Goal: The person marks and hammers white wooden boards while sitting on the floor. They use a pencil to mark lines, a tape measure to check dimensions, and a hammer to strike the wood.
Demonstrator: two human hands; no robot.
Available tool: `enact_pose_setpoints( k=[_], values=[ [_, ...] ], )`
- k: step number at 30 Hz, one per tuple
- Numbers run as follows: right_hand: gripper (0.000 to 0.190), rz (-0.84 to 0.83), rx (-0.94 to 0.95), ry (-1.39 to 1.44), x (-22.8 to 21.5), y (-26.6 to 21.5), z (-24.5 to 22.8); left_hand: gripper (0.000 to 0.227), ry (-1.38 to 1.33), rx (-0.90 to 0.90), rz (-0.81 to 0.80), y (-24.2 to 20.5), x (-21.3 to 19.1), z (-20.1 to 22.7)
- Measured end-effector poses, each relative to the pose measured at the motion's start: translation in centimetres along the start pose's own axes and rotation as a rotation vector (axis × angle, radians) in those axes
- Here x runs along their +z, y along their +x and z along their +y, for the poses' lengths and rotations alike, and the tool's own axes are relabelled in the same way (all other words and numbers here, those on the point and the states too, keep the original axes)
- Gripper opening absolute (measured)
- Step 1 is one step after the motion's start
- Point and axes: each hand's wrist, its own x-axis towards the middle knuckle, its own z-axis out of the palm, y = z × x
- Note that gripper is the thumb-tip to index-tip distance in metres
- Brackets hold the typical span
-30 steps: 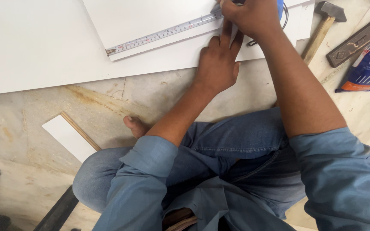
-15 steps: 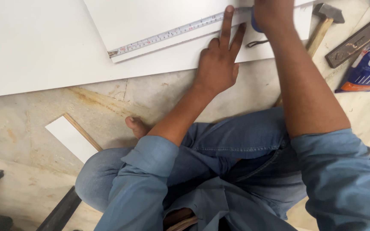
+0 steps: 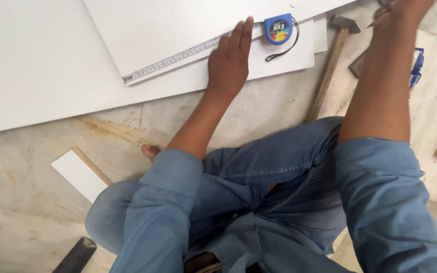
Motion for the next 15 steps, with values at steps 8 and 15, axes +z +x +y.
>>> enact_pose_setpoints(
  k=[8,15],
  values=[
    [0.035,-0.327,0.345,0.055,3.7,-3.8,3.7,0.012,-0.089,-0.041,-0.040,2.6,-0.3,0.9],
    [0.027,-0.328,0.284,-0.022,4.3,-3.8,4.7,0.014,-0.016,-0.241,0.092,-1.4,-2.0,-7.3]
  ],
)
